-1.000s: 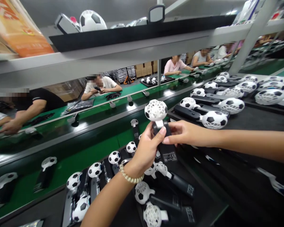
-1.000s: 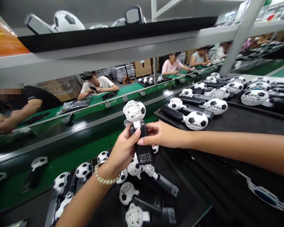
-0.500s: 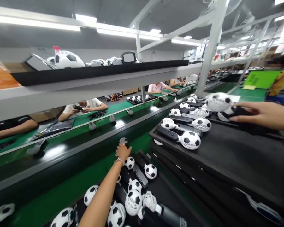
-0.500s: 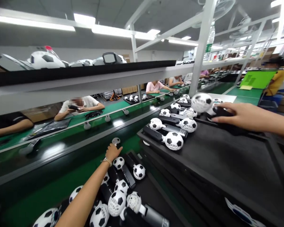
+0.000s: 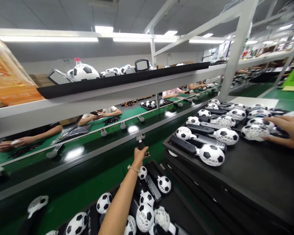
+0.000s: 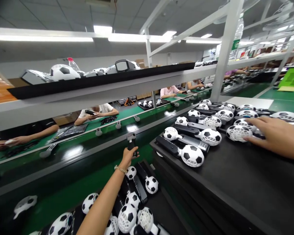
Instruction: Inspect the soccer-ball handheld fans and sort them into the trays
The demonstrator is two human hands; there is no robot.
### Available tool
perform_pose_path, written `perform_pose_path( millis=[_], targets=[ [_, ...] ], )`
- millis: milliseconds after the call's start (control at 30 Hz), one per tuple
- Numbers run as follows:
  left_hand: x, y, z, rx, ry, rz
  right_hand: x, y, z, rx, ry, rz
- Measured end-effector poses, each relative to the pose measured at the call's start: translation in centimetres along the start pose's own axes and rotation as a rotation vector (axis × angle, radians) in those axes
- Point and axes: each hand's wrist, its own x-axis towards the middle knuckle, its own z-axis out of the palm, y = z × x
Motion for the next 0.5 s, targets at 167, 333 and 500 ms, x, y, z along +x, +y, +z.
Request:
perform_pose_path(
  millis=[167,333,500],
  targets=[
    [-7.8,3.9,2.7,-0.122,-0.087,0.176,0.7,-7.5,0.5,0.332,-0.427,-0.049],
    [-16.2,6.6,4.1,-0.097,-0.286,0.2,-0.7,-16.8,1.3,1.061,-0.836,-0.061],
    [-19.5,6.3,3.1,0.15,-0.452,0.277,-0.6,-20.4,3.8,1.183,-0.985,0.029]
  ],
)
